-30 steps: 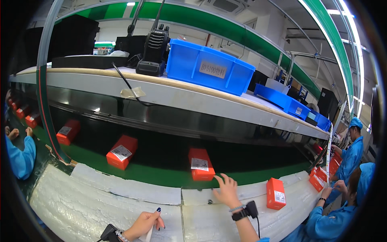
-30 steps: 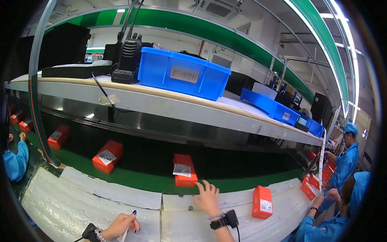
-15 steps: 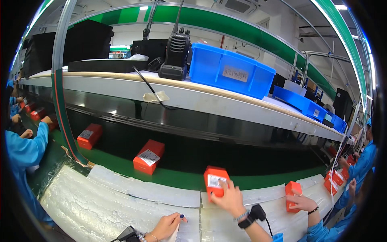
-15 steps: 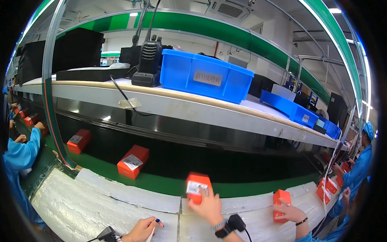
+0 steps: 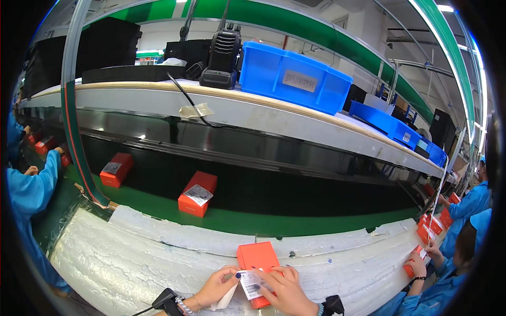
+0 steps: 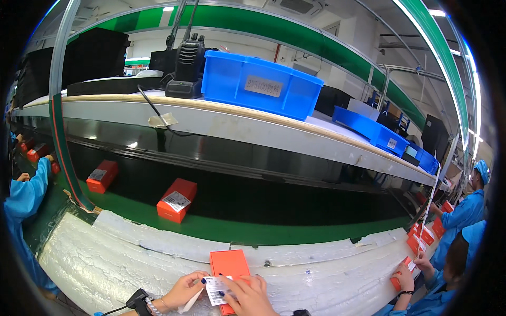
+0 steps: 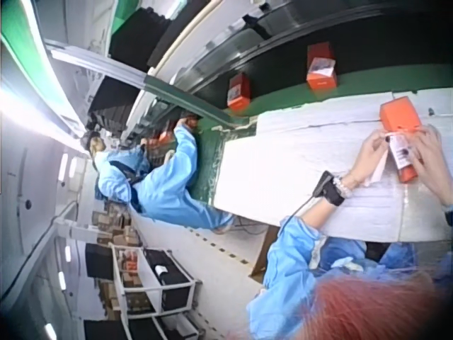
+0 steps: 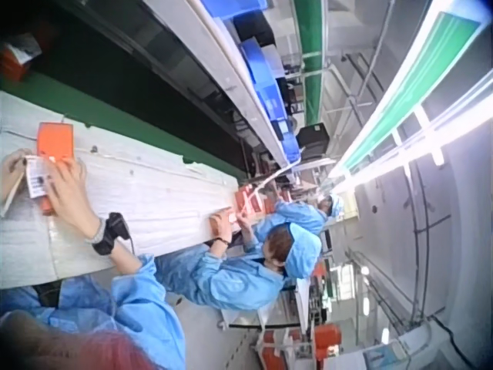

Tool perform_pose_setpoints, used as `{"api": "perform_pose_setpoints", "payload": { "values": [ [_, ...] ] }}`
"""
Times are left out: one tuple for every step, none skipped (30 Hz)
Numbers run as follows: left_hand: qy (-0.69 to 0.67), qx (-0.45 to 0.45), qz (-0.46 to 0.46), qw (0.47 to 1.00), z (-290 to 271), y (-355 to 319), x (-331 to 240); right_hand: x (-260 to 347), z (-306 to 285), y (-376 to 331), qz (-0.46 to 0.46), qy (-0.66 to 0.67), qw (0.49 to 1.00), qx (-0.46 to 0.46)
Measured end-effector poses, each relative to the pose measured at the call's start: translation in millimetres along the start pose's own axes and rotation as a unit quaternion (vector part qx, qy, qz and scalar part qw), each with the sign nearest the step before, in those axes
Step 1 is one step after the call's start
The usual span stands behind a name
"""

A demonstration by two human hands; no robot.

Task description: Applying adhesive labels to small red boxes on a conveyor belt.

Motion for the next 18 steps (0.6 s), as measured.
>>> {"api": "perform_pose_setpoints", "payload": {
  "values": [
    [-0.035, 0.018, -0.055, 0.998, 3.1, -1.5, 3.2, -2.6, 8.2, 5.8, 0.008, 0.098, 0.995, 0.006],
    [-0.068, 0.036, -0.11, 0.991, 7.2, -5.2, 4.6, -3.0, 14.0, 10.9, 0.01, 0.097, 0.995, 0.004],
    [-0.087, 0.048, -0.153, 0.983, 11.9, -14.2, -0.9, 1.2, 22.6, 18.1, 0.01, 0.175, 0.985, 0.009],
    [-0.086, 0.049, -0.154, 0.983, 11.6, -14.8, 0.1, 7.5, 27.7, 24.3, 0.009, 0.252, 0.968, 0.015],
    [-0.098, 0.048, -0.169, 0.979, 11.3, -16.1, 4.9, 11.1, 19.8, 31.2, -0.007, 0.241, 0.971, -0.004],
    [-0.11, 0.047, -0.185, 0.975, 12.2, -17.3, 4.4, 10.5, 20.3, 31.5, -0.007, 0.242, 0.97, -0.004],
    [-0.11, 0.046, -0.186, 0.975, 14.9, -16.2, -1.3, 7.3, 18.3, 31.0, 0.001, 0.297, 0.954, -0.028],
    [-0.166, 0.008, -0.189, 0.968, 13.2, -13.7, -8.8, 2.9, 16.3, 29.9, 0.009, 0.351, 0.935, -0.053],
    [-0.222, -0.032, -0.192, 0.956, 10.5, -13.3, -13.1, -9.1, 18.0, 28.2, 0.011, 0.354, 0.934, -0.053],
    [-0.226, -0.031, -0.194, 0.954, 0.1, -12.7, -6.7, -23.1, 14.4, 27.2, -0.019, 0.353, 0.932, -0.082],
    [-0.295, 0.019, -0.145, 0.944, -11.1, -7.7, -7.2, -30.9, 7.2, 23.6, -0.049, 0.351, 0.929, -0.111],
    [-0.358, 0.066, -0.096, 0.926, -16.7, -5.9, -12.3, -37.1, 1.3, 20.5, -0.046, 0.353, 0.928, -0.109],
    [-0.351, 0.06, -0.084, 0.931, -20.9, -5.9, -17.1, -53.4, -9.5, 17.2, -0.008, 0.514, 0.841, -0.166],
    [-0.352, 0.06, -0.088, 0.93, -18.6, -4.9, -13.6, -69.1, -13.8, 11.0, 0.031, 0.655, 0.723, -0.218],
    [-0.232, -0.035, -0.071, 0.97, -32.0, -2.1, -10.3, -77.1, -18.3, 4.8, 0.035, 0.654, 0.723, -0.22],
    [-0.105, -0.129, -0.051, 0.985, -44.3, -3.0, -11.5, -84.9, -19.4, -0.8, 0.046, 0.638, 0.741, -0.205],
    [-0.106, -0.127, -0.054, 0.985, -40.3, -3.4, -9.9, -88.9, -19.0, -4.0, 0.057, 0.621, 0.758, -0.189],
    [-0.04, -0.101, -0.064, 0.992, -30.2, -3.8, -9.8, -87.0, -25.5, -3.4, 0.061, 0.621, 0.757, -0.191]
  ]
}}
Point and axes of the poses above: each hand's wrist, its own y-axis towards the middle knuckle, its own z-axis out of the palm, x = y × z, the point moved 9 cm from there along y, towards the middle knuckle, and after that the axes turned 9 degrees about -z, right-handed, at the moved point
